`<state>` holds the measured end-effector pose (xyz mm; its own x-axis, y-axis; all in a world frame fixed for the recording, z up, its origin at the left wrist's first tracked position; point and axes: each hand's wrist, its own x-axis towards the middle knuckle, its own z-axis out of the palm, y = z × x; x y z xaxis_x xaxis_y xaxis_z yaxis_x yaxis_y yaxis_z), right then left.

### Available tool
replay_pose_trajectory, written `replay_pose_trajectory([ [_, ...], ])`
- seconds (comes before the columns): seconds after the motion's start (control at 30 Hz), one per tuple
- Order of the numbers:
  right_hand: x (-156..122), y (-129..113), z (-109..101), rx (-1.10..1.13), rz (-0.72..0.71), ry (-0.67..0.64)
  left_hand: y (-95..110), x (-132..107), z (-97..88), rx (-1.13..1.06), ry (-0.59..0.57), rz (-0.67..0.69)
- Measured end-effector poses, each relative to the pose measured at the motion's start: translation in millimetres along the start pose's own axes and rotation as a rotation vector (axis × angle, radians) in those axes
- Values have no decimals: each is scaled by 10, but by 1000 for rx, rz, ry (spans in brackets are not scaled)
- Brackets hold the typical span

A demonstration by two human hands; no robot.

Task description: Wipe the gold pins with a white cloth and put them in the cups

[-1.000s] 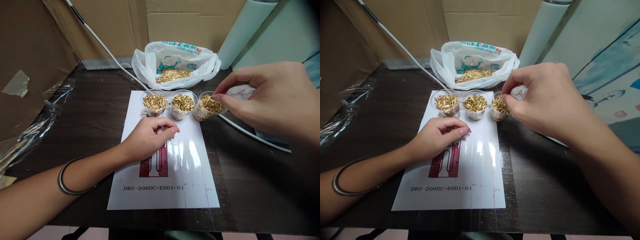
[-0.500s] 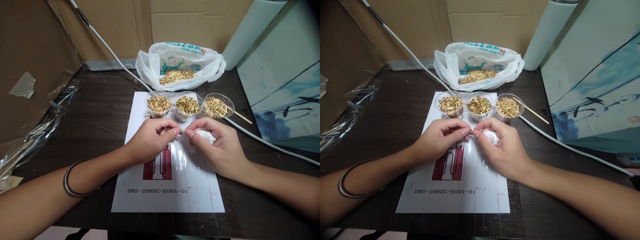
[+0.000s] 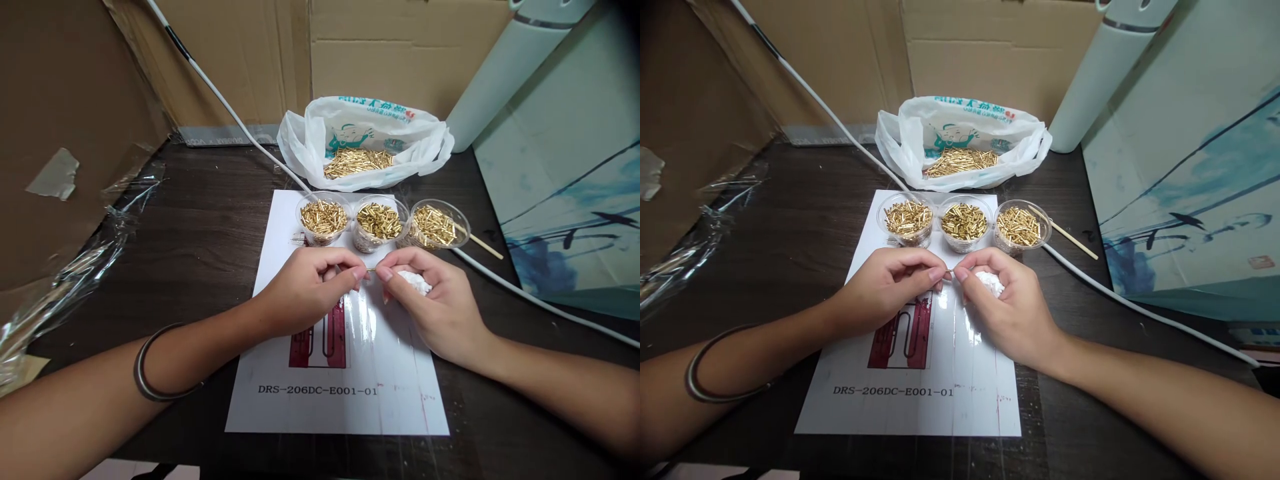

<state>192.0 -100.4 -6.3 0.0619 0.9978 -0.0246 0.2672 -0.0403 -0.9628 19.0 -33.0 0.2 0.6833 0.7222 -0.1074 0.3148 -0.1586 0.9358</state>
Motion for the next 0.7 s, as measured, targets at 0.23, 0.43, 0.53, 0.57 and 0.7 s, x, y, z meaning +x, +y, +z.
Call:
replay_pose_trajectory([
  [0.23, -6, 10, -14, 9, -19, -2, 0, 4, 6, -20, 9, -8],
  [0.43, 5, 5, -11, 43, -31, -6, -3, 11, 3, 1, 14, 22],
  [0.53, 11, 1, -10, 69, -35, -7, 5, 1, -4, 10, 4, 31],
  [0.57, 14, 2, -11, 76, -38, -10, 8, -2, -6, 8, -3, 33],
  [0.7, 29, 15, -18, 90, -45, -28, 19, -7, -9, -14, -36, 43],
])
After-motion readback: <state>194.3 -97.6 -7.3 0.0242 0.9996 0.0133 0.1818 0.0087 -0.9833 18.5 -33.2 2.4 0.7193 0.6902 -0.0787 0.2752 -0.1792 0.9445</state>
